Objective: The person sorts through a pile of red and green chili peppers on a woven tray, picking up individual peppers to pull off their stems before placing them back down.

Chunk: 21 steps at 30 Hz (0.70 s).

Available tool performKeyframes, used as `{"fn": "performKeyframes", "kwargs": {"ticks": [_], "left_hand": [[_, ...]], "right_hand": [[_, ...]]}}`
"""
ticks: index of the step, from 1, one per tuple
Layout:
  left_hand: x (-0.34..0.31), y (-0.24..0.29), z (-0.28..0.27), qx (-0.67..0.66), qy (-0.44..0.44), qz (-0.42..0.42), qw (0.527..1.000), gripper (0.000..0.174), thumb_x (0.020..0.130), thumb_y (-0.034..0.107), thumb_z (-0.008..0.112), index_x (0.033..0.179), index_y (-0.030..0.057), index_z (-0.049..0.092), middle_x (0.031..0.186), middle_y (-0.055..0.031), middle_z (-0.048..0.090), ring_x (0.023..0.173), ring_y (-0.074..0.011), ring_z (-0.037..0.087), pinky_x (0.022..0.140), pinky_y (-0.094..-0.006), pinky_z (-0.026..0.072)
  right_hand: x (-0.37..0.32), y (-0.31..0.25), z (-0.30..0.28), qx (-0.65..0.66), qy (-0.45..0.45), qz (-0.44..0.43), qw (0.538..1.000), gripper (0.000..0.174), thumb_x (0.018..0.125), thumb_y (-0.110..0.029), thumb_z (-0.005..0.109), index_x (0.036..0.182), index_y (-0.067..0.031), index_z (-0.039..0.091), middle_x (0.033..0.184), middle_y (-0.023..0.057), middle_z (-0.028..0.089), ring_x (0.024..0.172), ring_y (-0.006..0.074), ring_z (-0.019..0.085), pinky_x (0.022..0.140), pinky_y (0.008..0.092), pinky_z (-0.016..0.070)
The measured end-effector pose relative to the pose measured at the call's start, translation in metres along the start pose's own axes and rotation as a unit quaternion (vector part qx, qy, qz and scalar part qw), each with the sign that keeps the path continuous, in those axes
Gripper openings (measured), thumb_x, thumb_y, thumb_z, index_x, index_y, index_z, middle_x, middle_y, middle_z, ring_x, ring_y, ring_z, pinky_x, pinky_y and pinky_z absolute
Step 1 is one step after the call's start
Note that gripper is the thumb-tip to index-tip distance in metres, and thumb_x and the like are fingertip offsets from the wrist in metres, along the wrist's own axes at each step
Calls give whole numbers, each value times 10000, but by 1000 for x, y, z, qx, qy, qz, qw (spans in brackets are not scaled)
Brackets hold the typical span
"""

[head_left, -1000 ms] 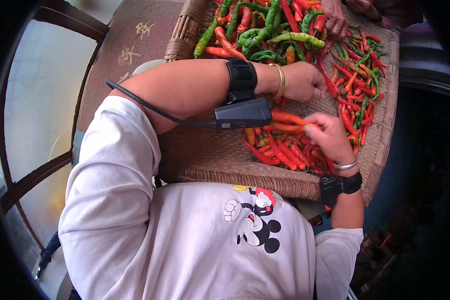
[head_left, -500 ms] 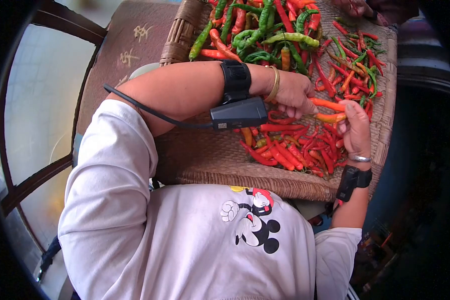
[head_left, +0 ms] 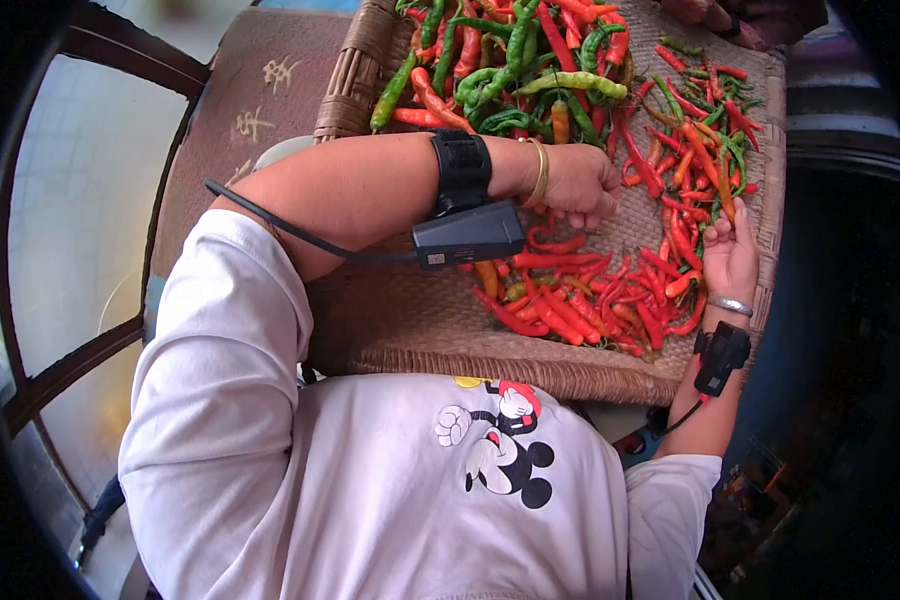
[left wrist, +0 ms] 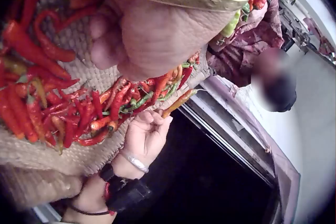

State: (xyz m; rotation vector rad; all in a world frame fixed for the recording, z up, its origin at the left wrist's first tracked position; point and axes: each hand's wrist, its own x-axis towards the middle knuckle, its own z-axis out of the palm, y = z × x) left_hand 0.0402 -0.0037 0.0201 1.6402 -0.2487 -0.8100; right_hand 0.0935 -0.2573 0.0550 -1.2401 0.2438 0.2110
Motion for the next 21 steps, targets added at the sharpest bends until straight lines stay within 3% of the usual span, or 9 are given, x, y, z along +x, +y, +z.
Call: {"fn": "performKeyframes", "kwargs": {"ticks": [3, 4, 8, 12, 15, 17, 19, 21], "left_hand": [[3, -4, 1, 2, -4, 6, 1000, 206, 816, 227, 520, 892, 44, 574, 671, 2, 563, 555, -75, 526, 475, -219, 431], [5, -7, 1, 5, -6, 16, 1000, 202, 815, 225, 522, 883, 41, 573, 672, 3, 562, 556, -76, 526, 483, -220, 434], [7, -10, 2, 16, -8, 37, 999, 196, 818, 216, 518, 872, 36, 572, 673, 0, 561, 558, -80, 529, 495, -221, 437], [0, 0, 1, 16, 11, 20, 1000, 194, 821, 209, 516, 873, 30, 570, 670, -8, 563, 562, -86, 532, 497, -228, 441], [-1, 0, 0, 5, 28, 33, 999, 199, 819, 209, 520, 881, 26, 568, 674, -11, 567, 567, -88, 535, 497, -230, 443], [1, 0, -2, 3, 38, 40, 998, 203, 818, 210, 522, 885, 24, 566, 676, -13, 569, 569, -89, 537, 496, -229, 444], [3, -2, -4, 11, 62, 55, 997, 202, 817, 204, 522, 893, 22, 565, 679, -14, 572, 575, -90, 540, 496, -225, 444], [2, 0, -3, 11, 68, 54, 996, 201, 817, 201, 522, 895, 21, 566, 675, -15, 571, 577, -90, 541, 497, -224, 445]], "right_hand": [[1, -1, 4, -26, -3, -28, 999, 239, 835, -130, 514, 1047, -27, 474, 766, 15, 489, 624, 73, 467, 573, 205, 411], [8, -5, -3, -17, -44, -35, 998, 296, 834, -122, 511, 1102, -18, 442, 837, 46, 533, 718, 93, 530, 647, 224, 452], [6, -17, 11, -68, -30, -92, 993, 398, 834, -96, 495, 1191, 7, 353, 945, 110, 549, 804, 137, 562, 665, 268, 474], [-7, -17, 19, -142, -3, -84, 986, 393, 828, -96, 501, 1181, 5, 361, 951, 101, 551, 764, 132, 566, 635, 248, 474], [-20, -3, 30, -179, -70, -50, 980, 331, 811, -97, 523, 1117, -3, 441, 934, 77, 563, 727, 123, 568, 582, 229, 463], [-39, 14, 55, -408, -173, 1, 896, 226, 770, -105, 564, 979, -21, 545, 902, 63, 578, 694, 118, 565, 532, 239, 444], [-55, 33, 64, -552, -337, -75, 759, 163, 712, -105, 597, 856, -30, 588, 816, 80, 574, 681, 176, 566, 556, 301, 448], [-62, 51, 67, -662, -371, -257, 599, 193, 650, -106, 619, 828, -38, 586, 742, 104, 540, 701, 251, 552, 620, 359, 449]]}}
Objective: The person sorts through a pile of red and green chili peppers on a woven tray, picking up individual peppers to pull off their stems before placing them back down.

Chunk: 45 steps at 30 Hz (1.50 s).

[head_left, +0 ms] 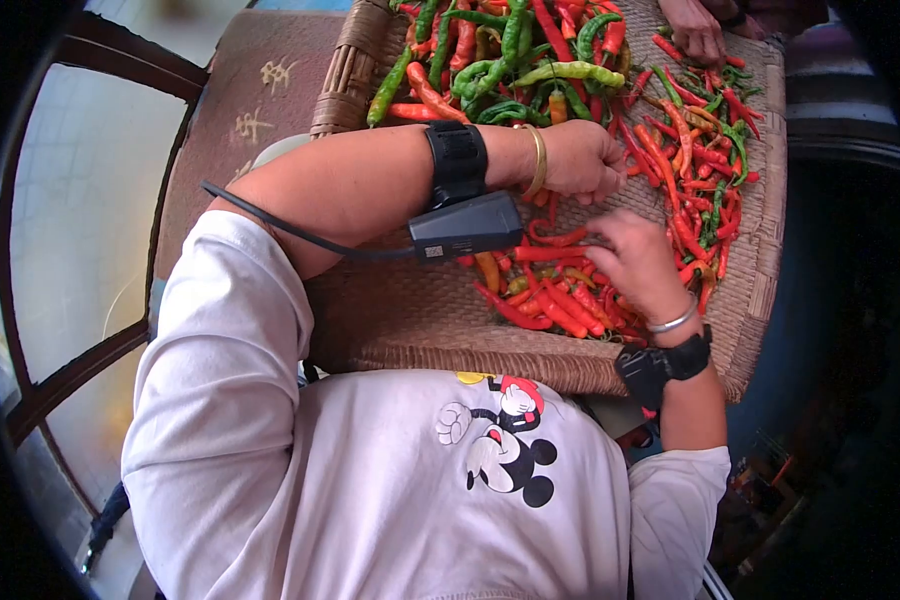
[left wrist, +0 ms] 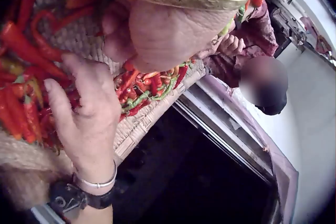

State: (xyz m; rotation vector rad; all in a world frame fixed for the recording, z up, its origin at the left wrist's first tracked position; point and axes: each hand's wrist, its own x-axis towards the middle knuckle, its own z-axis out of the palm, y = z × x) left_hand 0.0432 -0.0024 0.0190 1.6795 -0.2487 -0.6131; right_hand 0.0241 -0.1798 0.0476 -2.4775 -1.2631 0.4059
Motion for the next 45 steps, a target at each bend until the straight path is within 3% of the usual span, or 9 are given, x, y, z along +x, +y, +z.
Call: {"fn": "performKeyframes", "kwargs": {"ticks": [11, 14, 20, 22, 24, 27, 30, 40, 45], "left_hand": [[5, -7, 0, -8, 13, 25, 1000, 193, 803, 202, 540, 871, 25, 574, 659, -14, 554, 572, -88, 532, 476, -239, 456], [-5, 5, -4, 35, 14, 12, 999, 192, 801, 208, 542, 876, 35, 578, 662, -21, 558, 578, -95, 535, 460, -246, 457], [-6, 7, -2, 15, 45, 26, 999, 207, 805, 213, 538, 908, 37, 573, 661, -33, 560, 585, -105, 551, 468, -257, 466], [3, -3, 0, 6, 86, 92, 992, 207, 803, 206, 536, 927, 44, 569, 667, -35, 564, 567, -104, 553, 441, -259, 472], [6, -7, 0, 23, 84, 97, 992, 205, 802, 199, 534, 935, 47, 567, 672, -35, 565, 564, -101, 553, 419, -256, 470], [-7, 10, -2, 35, 75, 58, 995, 200, 800, 186, 528, 942, 50, 565, 679, -36, 565, 564, -96, 555, 369, -252, 459], [-7, 8, -2, 28, 71, 38, 996, 195, 798, 180, 524, 936, 48, 565, 678, -34, 561, 569, -95, 559, 334, -252, 449], [5, -3, -2, 48, 71, 96, 992, 207, 799, 190, 524, 939, 43, 565, 685, -34, 553, 547, -105, 553, 325, -264, 454], [-7, 11, -3, 61, 58, 40, 996, 191, 804, 198, 519, 911, 51, 577, 655, -25, 552, 538, -100, 550, 341, -257, 442]], "right_hand": [[5, -4, 14, -62, -14, -61, 996, 220, 585, -100, 659, 773, -37, 562, 832, 134, 495, 816, 299, 493, 708, 381, 414], [4, 1, 7, 36, -47, 5, 998, 175, 617, -75, 634, 762, -22, 551, 748, 124, 520, 728, 292, 521, 661, 369, 425], [-5, 42, -36, 191, 166, 199, 947, 117, 691, -16, 568, 807, -12, 555, 711, 90, 528, 665, 176, 532, 607, 270, 420], [-2, 42, -47, -127, 299, 100, 941, 153, 681, -11, 584, 832, -14, 560, 852, 119, 537, 775, 247, 532, 701, 318, 417], [1, 36, -44, -188, 293, 57, 936, 154, 677, -27, 587, 829, -18, 563, 832, 116, 547, 792, 288, 524, 738, 351, 409], [0, 17, -25, 14, 45, 5, 999, 154, 675, -74, 583, 820, -25, 567, 792, 117, 553, 746, 288, 537, 676, 338, 435], [4, 6, 0, 63, -72, -41, 995, 170, 663, -101, 593, 821, -42, 575, 784, 110, 544, 742, 281, 541, 655, 353, 443], [11, -1, 12, -87, -107, -111, 984, 215, 620, -134, 633, 808, -48, 573, 765, 116, 519, 754, 305, 522, 694, 393, 421], [8, -3, 7, 42, -195, 15, 980, 225, 606, -161, 634, 760, -22, 550, 762, 146, 556, 742, 310, 531, 656, 388, 420]]}}
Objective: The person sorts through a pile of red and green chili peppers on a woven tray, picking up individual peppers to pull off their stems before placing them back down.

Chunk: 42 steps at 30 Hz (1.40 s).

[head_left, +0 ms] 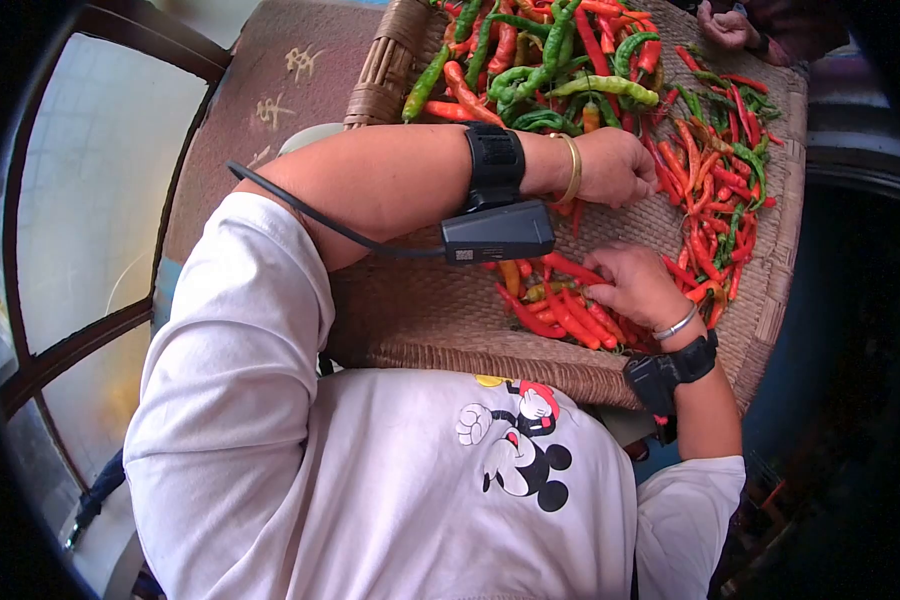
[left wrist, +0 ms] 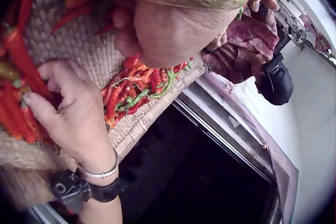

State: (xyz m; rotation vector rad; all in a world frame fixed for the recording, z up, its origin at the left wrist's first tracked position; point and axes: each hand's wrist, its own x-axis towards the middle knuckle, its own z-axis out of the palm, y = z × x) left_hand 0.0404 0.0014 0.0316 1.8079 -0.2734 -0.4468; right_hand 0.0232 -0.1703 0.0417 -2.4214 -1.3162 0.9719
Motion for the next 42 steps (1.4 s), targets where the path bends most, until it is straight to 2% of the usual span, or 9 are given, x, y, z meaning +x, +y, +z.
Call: {"fn": "performKeyframes", "kwargs": {"ticks": [9, 19, 21, 24, 29, 32, 34, 37, 42], "left_hand": [[9, -14, 3, 11, -4, 36, 999, 188, 796, 195, 539, 891, 39, 582, 664, -21, 563, 580, -100, 563, 448, -250, 468], [10, -14, 3, 4, -10, 24, 1000, 183, 800, 173, 545, 889, 17, 581, 694, -23, 575, 599, -94, 565, 569, -235, 477], [10, -13, 3, 4, -14, 18, 1000, 179, 801, 169, 544, 888, 18, 582, 691, -22, 574, 599, -94, 564, 572, -235, 476], [10, -12, 2, 13, -21, 17, 1000, 176, 799, 167, 545, 888, 20, 583, 694, -24, 578, 597, -92, 563, 573, -235, 475], [11, -12, -1, 42, -32, 17, 998, 189, 793, 176, 554, 902, 23, 582, 720, -42, 594, 622, -107, 566, 590, -249, 471], [11, -22, 3, 84, -31, 118, 989, 249, 787, 244, 569, 908, 27, 583, 726, -60, 600, 658, -131, 569, 616, -271, 457], [10, -22, 4, 132, -124, 153, 972, 309, 785, 319, 566, 901, 33, 587, 711, -71, 596, 675, -153, 565, 628, -286, 441], [8, -21, 6, 56, -218, 63, 972, 357, 790, 367, 550, 906, 32, 586, 700, -74, 594, 670, -157, 562, 620, -293, 436], [4, -10, 6, 70, -233, 3, 970, 304, 816, 313, 529, 864, 17, 572, 647, -54, 572, 566, -122, 543, 536, -266, 442]], "right_hand": [[-11, 3, -3, 87, -74, 81, 990, 232, 628, -176, 631, 761, -7, 542, 659, 137, 537, 593, 262, 533, 546, 338, 409], [-17, 14, 9, 104, -1, 22, 994, 170, 739, -181, 535, 807, -26, 551, 664, 148, 549, 645, 297, 558, 577, 377, 428], [-20, 17, 6, 260, -31, 108, 959, 149, 790, -153, 495, 824, -15, 543, 605, 69, 517, 549, 169, 523, 509, 297, 419], [-23, 18, -7, 343, -12, 173, 923, 155, 821, -147, 469, 853, -15, 542, 592, -10, 471, 519, 55, 443, 463, 205, 382], [-34, 32, -23, 403, 29, 182, 896, 159, 826, -135, 461, 904, -21, 540, 626, -30, 484, 491, 24, 415, 442, 152, 356], [-43, 39, -28, 466, 66, 198, 860, 157, 820, -125, 477, 921, -14, 525, 644, -22, 500, 489, 20, 414, 436, 140, 343], [-45, 38, -31, 469, 73, 195, 858, 161, 817, -122, 481, 927, -11, 521, 648, -18, 504, 494, 22, 419, 440, 142, 348], [-43, 37, -31, 486, 78, 189, 850, 170, 810, -109, 491, 944, -7, 514, 658, -11, 511, 504, 25, 431, 451, 145, 360], [-40, 35, -26, 520, 93, 151, 835, 240, 796, -81, 503, 1023, -2, 493, 682, 1, 521, 533, 32, 454, 471, 150, 381]]}}
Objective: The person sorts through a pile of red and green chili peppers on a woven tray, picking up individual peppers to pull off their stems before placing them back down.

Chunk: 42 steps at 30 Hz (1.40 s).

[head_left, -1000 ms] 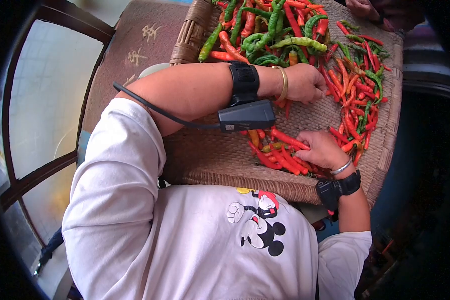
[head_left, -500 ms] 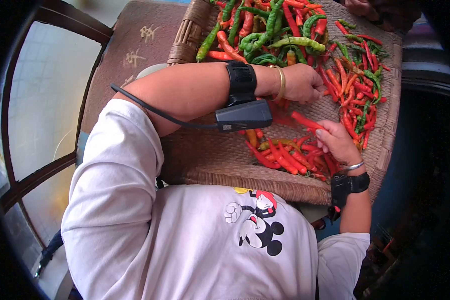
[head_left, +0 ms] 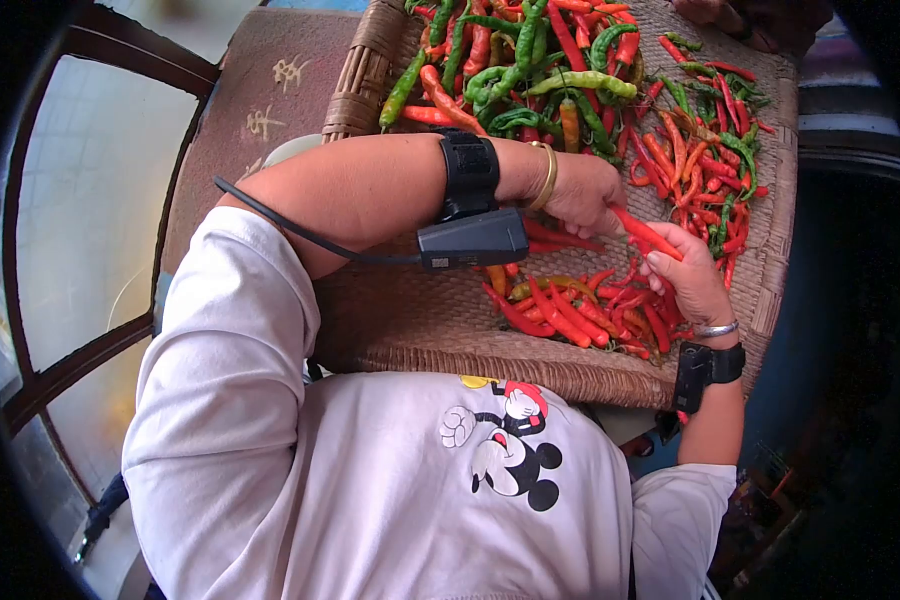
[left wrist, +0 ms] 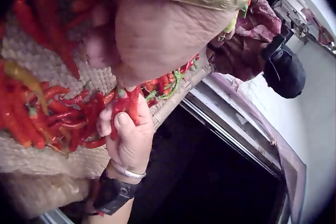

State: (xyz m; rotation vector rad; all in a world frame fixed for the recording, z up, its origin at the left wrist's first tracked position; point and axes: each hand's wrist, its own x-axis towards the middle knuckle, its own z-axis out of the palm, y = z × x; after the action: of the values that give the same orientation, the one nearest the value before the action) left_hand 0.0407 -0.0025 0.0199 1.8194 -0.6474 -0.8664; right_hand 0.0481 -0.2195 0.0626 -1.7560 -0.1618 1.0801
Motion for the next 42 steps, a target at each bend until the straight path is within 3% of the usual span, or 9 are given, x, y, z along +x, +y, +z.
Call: {"fn": "performKeyframes", "kwargs": {"ticks": [7, 13, 15, 21, 28, 30, 35, 38, 42], "left_hand": [[-6, 10, -6, -171, 158, -60, 971, 295, 869, 307, 436, 906, 24, 508, 651, -31, 552, 549, -112, 538, 511, -241, 452], [4, -3, -3, -172, 170, -17, 970, 290, 878, 308, 414, 925, 33, 490, 659, -14, 543, 554, -97, 528, 506, -238, 448], [3, -3, -1, -178, 144, -1, 973, 273, 877, 306, 418, 893, 43, 489, 660, -5, 539, 562, -89, 524, 496, -229, 436], [1, 1, 3, -143, 69, 26, 987, 227, 857, 286, 463, 845, 63, 506, 653, 7, 530, 563, -83, 516, 478, -226, 417], [-1, -5, 10, -23, 62, 10, 998, 233, 786, 225, 547, 871, 11, 510, 669, -60, 566, 599, -151, 565, 533, -293, 443], [1, -12, 16, 244, 164, 145, 945, 264, 729, 211, 584, 896, 14, 528, 712, -117, 590, 658, -259, 586, 595, -362, 454], [-5, 7, 9, 298, 67, 46, 951, 275, 702, 263, 594, 882, 57, 572, 740, -138, 590, 727, -322, 567, 636, -399, 456], [-4, 5, 15, 366, 21, 20, 930, 278, 709, 300, 586, 857, 66, 590, 735, -132, 591, 730, -311, 572, 635, -394, 461], [-10, 14, 18, 433, -12, -8, 901, 272, 705, 320, 594, 816, 73, 612, 737, -111, 600, 746, -286, 587, 639, -387, 468]], "right_hand": [[1, 11, -35, 101, 81, -15, 991, 360, 804, -78, 502, 1145, 0, 418, 774, 54, 550, 588, 76, 498, 491, 177, 422], [14, -3, -56, -11, 401, -223, 888, 348, 830, -106, 492, 1156, -9, 419, 874, 68, 538, 699, 109, 520, 596, 203, 455], [13, -2, -53, -90, 384, -231, 889, 340, 829, -129, 504, 1140, -11, 433, 835, 55, 546, 673, 94, 523, 567, 196, 447], [17, 0, -4, 181, 164, -151, 958, 222, 830, -178, 520, 1002, -39, 518, 659, 7, 533, 529, 60, 490, 461, 166, 393], [-2, -17, -55, 120, 214, -175, 954, 203, 824, -193, 531, 962, -43, 525, 650, 0, 526, 516, 57, 473, 454, 178, 391], [-8, -21, -66, 177, 258, -214, 925, 241, 820, -193, 535, 992, -27, 505, 690, 17, 553, 555, 72, 509, 468, 185, 411], [-7, -15, -63, 203, 375, -191, 884, 298, 826, -212, 522, 1045, -12, 482, 810, 63, 595, 638, 96, 569, 498, 182, 443], [-6, -5, -49, 86, 219, -75, 969, 305, 836, -225, 497, 1064, -23, 485, 776, 42, 587, 586, 71, 544, 468, 183, 430], [-1, -2, 6, -193, 74, -67, 976, 228, 758, -125, 548, 948, 1, 555, 727, 28, 577, 599, 83, 538, 515, 203, 428]]}}
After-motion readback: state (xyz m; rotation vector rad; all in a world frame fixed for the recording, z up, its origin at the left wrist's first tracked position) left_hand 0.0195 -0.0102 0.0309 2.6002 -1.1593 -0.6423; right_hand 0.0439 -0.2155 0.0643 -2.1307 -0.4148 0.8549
